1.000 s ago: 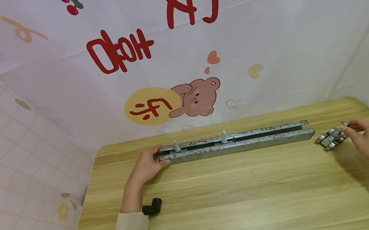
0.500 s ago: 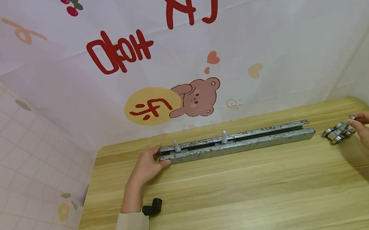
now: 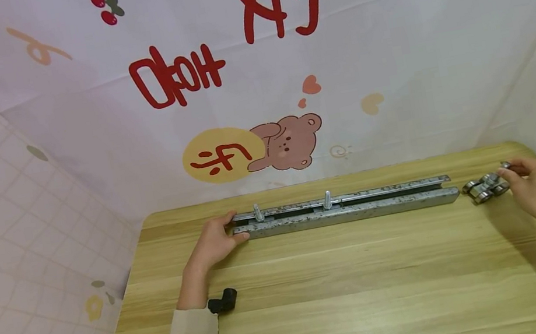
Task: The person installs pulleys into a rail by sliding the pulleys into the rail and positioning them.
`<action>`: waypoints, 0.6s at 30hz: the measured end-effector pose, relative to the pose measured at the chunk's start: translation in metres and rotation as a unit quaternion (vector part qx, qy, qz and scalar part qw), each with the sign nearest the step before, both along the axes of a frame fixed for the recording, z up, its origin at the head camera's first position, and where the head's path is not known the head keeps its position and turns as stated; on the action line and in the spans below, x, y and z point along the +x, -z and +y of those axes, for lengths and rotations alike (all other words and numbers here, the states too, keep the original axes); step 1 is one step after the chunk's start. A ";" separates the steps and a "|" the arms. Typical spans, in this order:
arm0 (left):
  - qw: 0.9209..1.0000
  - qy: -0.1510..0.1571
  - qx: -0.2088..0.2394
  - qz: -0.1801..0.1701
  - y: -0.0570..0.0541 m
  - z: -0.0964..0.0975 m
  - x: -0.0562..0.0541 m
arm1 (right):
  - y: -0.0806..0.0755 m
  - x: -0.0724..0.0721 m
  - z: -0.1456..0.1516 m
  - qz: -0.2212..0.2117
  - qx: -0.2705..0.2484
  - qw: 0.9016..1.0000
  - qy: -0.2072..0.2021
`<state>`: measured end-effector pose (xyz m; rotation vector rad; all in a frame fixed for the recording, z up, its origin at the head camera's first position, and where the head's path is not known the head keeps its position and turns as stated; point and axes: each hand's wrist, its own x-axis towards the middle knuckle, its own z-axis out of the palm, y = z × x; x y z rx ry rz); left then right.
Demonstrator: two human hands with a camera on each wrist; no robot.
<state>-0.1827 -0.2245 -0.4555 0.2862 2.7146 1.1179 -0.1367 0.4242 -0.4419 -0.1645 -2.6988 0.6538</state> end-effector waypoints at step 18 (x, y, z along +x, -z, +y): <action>1.000 0.004 -0.002 -0.008 -0.003 -0.001 -0.002 | 0.000 -0.010 -0.013 0.038 -0.017 0.999 -0.016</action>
